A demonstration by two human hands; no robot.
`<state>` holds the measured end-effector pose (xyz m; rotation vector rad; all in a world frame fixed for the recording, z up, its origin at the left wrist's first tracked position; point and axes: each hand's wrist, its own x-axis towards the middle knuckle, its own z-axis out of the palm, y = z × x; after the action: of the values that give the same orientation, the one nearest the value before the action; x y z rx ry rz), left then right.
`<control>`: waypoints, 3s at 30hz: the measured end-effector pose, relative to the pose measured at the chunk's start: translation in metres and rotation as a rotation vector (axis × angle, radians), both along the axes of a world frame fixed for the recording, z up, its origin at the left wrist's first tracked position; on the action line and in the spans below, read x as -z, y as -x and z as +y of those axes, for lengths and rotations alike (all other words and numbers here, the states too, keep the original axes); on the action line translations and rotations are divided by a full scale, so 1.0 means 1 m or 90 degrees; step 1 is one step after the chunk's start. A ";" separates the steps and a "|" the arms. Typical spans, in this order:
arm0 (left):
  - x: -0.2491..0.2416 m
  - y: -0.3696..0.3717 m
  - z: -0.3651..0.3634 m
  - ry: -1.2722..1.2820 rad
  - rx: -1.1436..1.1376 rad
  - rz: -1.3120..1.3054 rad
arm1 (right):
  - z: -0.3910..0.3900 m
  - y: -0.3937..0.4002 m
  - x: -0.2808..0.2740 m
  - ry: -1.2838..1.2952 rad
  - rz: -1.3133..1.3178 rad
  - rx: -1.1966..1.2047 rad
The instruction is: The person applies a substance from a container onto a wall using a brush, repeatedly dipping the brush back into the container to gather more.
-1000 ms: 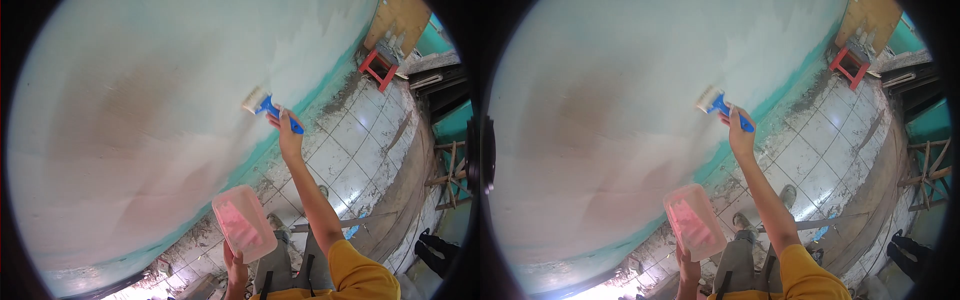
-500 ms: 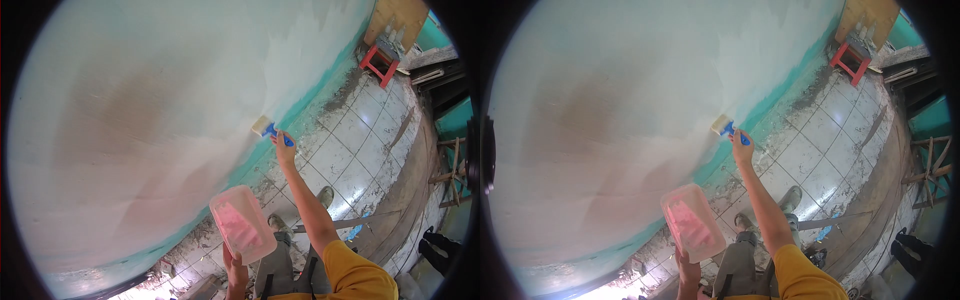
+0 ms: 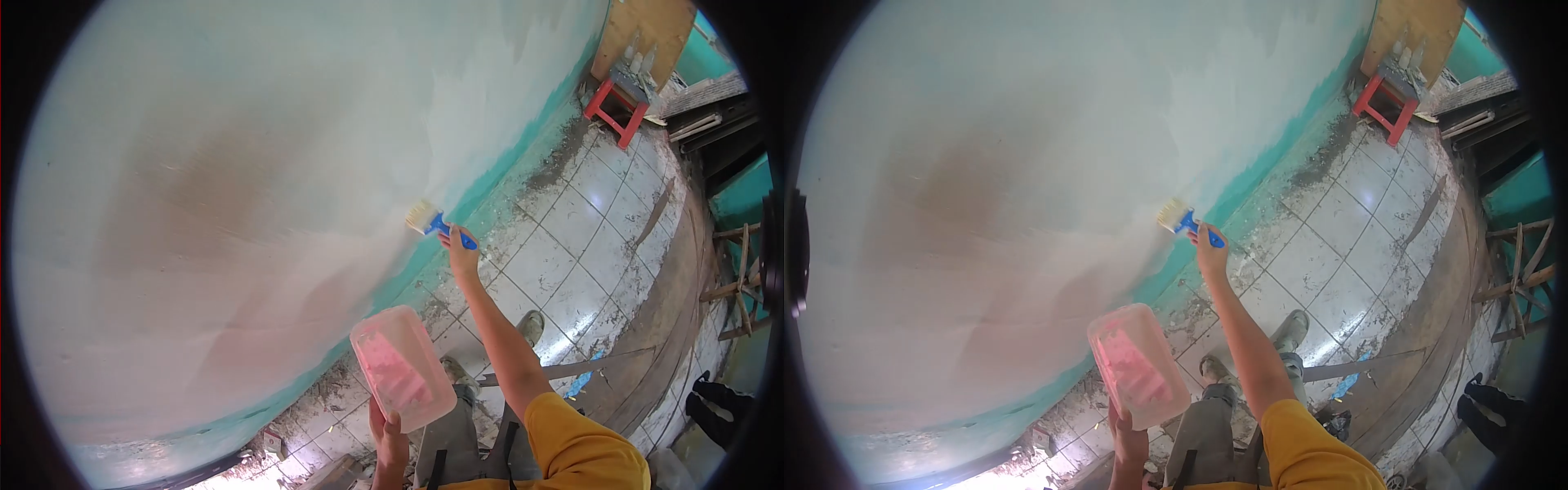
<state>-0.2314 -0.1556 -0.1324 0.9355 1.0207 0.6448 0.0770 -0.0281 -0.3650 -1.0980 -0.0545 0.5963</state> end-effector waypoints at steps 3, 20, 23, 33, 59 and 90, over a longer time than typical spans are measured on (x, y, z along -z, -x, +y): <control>0.001 0.003 0.000 -0.012 0.004 -0.007 | 0.009 -0.010 -0.016 0.024 -0.014 0.016; -0.010 -0.015 0.011 -0.014 -0.005 -0.032 | 0.005 -0.024 -0.104 -0.087 -0.074 0.053; -0.006 -0.010 0.011 -0.006 -0.009 -0.021 | 0.002 -0.020 -0.065 0.010 -0.029 0.042; -0.016 -0.016 0.014 -0.008 -0.009 -0.044 | 0.000 -0.013 -0.335 -0.180 -0.199 0.052; -0.086 0.060 0.054 -0.113 -0.010 -0.090 | 0.021 0.030 -0.403 -0.260 -0.206 0.049; -0.094 0.109 0.051 -0.122 -0.072 -0.049 | 0.019 0.129 -0.198 0.059 -0.073 0.001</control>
<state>-0.3401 -0.1042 -0.0379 1.0166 0.9607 0.8785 -0.0524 -0.0088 -0.1674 -1.2221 -0.1254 0.5382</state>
